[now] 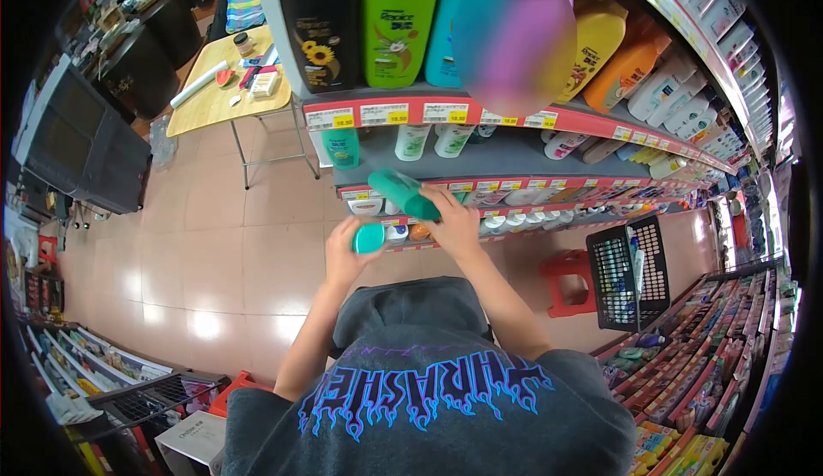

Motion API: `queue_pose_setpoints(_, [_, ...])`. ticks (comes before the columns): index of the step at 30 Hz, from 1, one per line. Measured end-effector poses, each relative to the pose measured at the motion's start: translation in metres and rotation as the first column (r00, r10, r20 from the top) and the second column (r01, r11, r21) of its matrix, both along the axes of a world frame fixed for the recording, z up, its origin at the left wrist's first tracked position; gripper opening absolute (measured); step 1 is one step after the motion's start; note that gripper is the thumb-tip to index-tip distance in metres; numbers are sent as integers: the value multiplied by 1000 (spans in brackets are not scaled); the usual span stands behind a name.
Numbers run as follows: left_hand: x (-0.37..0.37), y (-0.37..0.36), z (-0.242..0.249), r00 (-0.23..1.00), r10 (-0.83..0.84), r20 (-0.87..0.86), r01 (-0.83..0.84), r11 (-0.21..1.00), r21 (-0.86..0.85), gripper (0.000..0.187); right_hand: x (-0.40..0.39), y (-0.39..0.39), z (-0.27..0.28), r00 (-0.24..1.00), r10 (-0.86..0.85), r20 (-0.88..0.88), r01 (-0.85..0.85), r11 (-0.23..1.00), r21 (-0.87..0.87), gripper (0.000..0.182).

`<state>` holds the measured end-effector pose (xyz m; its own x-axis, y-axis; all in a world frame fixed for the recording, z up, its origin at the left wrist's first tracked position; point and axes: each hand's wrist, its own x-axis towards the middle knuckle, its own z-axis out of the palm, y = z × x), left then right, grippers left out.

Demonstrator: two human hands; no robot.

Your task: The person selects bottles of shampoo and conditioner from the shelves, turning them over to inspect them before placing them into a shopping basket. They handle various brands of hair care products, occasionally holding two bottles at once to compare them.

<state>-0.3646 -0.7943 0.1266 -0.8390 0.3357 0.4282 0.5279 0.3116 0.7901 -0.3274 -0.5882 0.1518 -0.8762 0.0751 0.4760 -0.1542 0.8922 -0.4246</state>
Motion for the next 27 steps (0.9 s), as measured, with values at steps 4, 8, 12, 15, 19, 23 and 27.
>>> queue_pose_setpoints(4, [32, 12, -12, 992, 18, 125, -19, 1000, 1, 33, 58, 29, 5, 992, -41, -119, 35, 998, -55, 37])
queue_pose_setpoints(8, [60, 32, -22, 968, 80, 238, -49, 989, -137, 35, 122, 76, 9, 986, -164, -15, 161, 979, -123, 39])
queue_pose_setpoints(12, [92, 83, -50, 984, 7, 178, 23, 986, -166, 37, 202, 148, 2, 957, -266, 115, 267, 964, 11, 42])
queue_pose_setpoints(15, [118, 131, -30, 959, -20, 283, 35, 998, -51, 37, 254, 192, -2, 936, -305, 174, 290, 951, 107, 37])
queue_pose_setpoints(19, [158, 194, -29, 928, -67, 367, 72, 997, 1, 35, 326, 251, -10, 892, -387, 234, 347, 917, 195, 39])
queue_pose_setpoints(23, [195, 257, -30, 929, -145, 339, 140, 989, 38, 34, 377, 282, 0, 821, -516, 244, 475, 855, 211, 41])
queue_pose_setpoints(27, [219, 312, -24, 871, -312, 379, 281, 950, 137, 34, 421, 305, -6, 677, -713, 180, 699, 700, 145, 40])
